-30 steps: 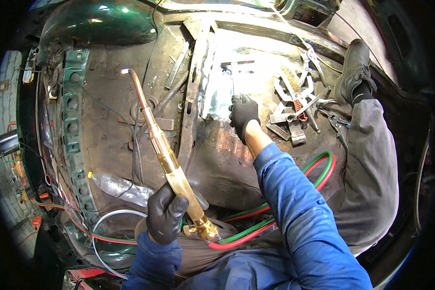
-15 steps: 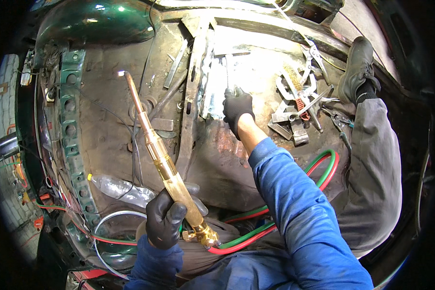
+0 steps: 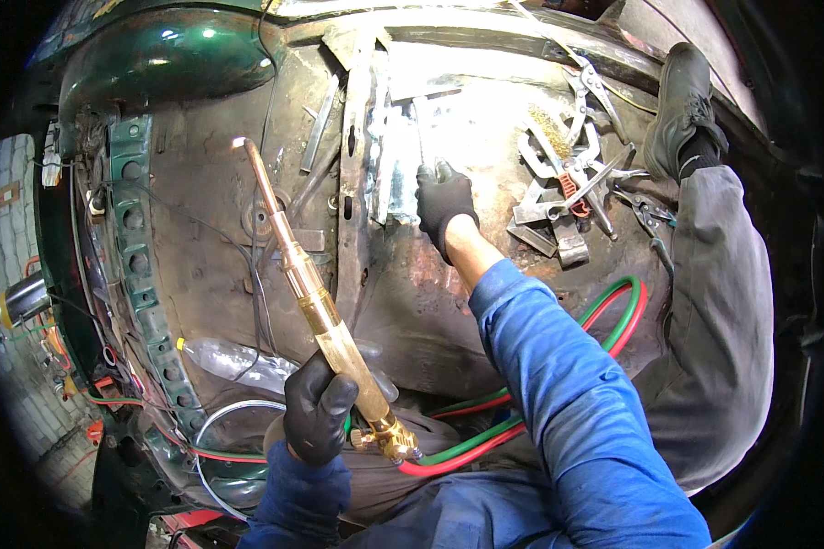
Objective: The person is welding a section of a car's floor pan using a handheld welding torch. They are sitting inside the vehicle, applying heat to a specific area of the metal floor while wearing gloves.
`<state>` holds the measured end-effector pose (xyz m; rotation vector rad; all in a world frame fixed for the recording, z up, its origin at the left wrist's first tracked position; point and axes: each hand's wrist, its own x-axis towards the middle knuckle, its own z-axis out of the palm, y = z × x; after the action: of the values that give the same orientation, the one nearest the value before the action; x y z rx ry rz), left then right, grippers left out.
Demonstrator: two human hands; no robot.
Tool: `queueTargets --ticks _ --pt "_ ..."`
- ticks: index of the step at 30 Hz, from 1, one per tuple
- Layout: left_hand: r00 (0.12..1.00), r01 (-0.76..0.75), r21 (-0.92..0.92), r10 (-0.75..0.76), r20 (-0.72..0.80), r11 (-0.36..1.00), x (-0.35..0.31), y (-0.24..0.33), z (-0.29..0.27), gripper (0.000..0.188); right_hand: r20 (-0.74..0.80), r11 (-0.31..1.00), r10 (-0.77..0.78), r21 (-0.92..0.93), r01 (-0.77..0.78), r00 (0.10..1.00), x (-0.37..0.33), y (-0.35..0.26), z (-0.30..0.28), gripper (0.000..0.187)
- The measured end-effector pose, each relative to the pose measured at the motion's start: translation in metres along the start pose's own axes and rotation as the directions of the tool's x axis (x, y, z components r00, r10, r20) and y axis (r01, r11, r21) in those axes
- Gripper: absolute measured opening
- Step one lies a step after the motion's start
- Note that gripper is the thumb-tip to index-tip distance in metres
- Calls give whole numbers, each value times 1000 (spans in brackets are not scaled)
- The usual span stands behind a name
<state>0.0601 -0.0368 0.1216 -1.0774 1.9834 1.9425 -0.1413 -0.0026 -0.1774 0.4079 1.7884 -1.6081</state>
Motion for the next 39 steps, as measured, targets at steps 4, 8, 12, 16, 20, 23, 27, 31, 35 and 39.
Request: queueTargets --ticks 4,8,12,16,20,23,27,31,35,39 --pt "1000 7 -1 -7 26 1000 9 -3 6 71 -22 997 -38 -62 37 999 1 -1 -6 43" --pt "1000 22 -37 -22 4 999 22 0 18 70 -83 970 -153 -204 133 985 6 4 -6 45" --pt "1000 16 -39 -16 9 999 34 4 26 68 -36 993 -65 -97 61 997 -1 -4 -11 39" --pt "1000 30 -41 -29 12 999 41 9 32 69 3 991 -60 -122 60 998 -6 -15 -20 32" --pt "999 34 -6 -34 22 999 44 10 37 70 -46 978 -128 -173 119 991 -5 -14 -22 33" --pt "998 48 29 -49 33 998 44 10 38 75 -22 997 -15 -82 13 1000 -5 -12 -21 35" --pt "997 70 31 -71 42 997 44 10 35 75 -36 996 -77 -52 75 996 -16 -17 -23 38" --pt "998 55 -10 -55 20 998 44 8 37 67 37 1000 10 -21 -9 999 -20 -21 -25 40" --pt "998 55 1 -55 37 999 46 5 33 68 -35 997 -20 -71 18 999 -19 -20 -21 44" --pt "997 69 -11 -68 30 998 44 5 32 67 30 992 -49 -117 52 998 -22 -33 -34 46"
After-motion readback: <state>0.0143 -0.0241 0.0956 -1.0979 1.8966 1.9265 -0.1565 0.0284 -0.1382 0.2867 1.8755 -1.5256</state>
